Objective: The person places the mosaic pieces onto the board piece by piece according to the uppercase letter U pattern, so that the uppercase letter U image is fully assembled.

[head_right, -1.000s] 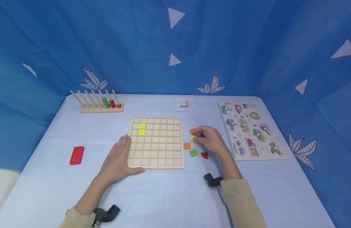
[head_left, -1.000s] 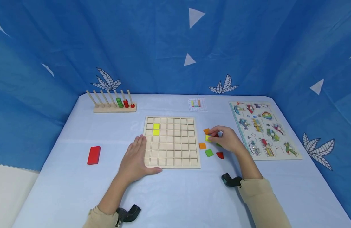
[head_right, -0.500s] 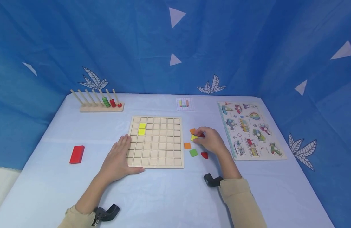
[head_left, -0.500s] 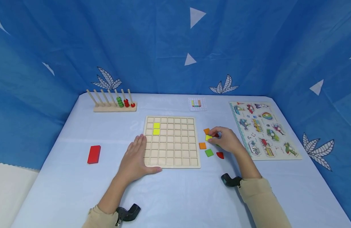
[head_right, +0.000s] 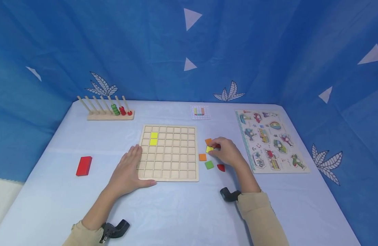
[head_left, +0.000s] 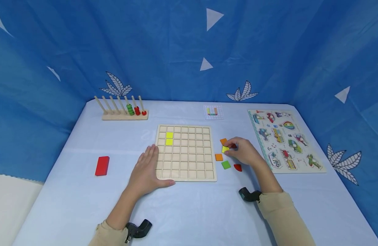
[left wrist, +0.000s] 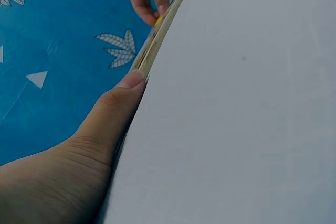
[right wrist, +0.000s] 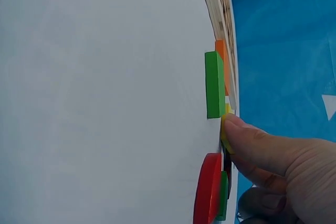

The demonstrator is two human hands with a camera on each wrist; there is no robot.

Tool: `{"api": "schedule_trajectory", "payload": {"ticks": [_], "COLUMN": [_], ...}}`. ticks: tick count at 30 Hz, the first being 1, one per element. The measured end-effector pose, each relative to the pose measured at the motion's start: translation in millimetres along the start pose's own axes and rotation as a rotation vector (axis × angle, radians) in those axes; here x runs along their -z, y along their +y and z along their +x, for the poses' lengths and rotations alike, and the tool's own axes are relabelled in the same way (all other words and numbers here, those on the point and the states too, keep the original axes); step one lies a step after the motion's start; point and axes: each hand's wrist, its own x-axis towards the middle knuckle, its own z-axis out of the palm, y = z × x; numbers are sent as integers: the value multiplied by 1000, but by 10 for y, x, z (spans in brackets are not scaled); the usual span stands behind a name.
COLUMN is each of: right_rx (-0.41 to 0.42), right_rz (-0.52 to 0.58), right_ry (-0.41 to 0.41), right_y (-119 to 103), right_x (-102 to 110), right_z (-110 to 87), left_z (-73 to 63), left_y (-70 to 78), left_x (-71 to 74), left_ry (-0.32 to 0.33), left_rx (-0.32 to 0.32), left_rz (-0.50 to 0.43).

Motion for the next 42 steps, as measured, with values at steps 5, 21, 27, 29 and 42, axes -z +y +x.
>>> {"api": "schedule_trajectory", "payload": {"ticks": [5,21,27,29,42], "right_rx": [32,71,107,122,198], "right_rz": [14,80,153,151,136], "right_ry": [6,33,-27,-44,-73], "right_y": [7,-91,-345,-427,-941], "right_x": [-2,-27,-109,-168,-640], "right_z": [-2,40,110,147,346], "left_z": [6,8,6,2,-6], "left_y": [-11,-11,-8,-8,-8], "left_x": [-6,11,20,24,33], "left_ry": [-1,-3,-7,-11,-24], "left_rx": [1,5,6,9,4], "left_rz": [4,7,7,8,14]}}
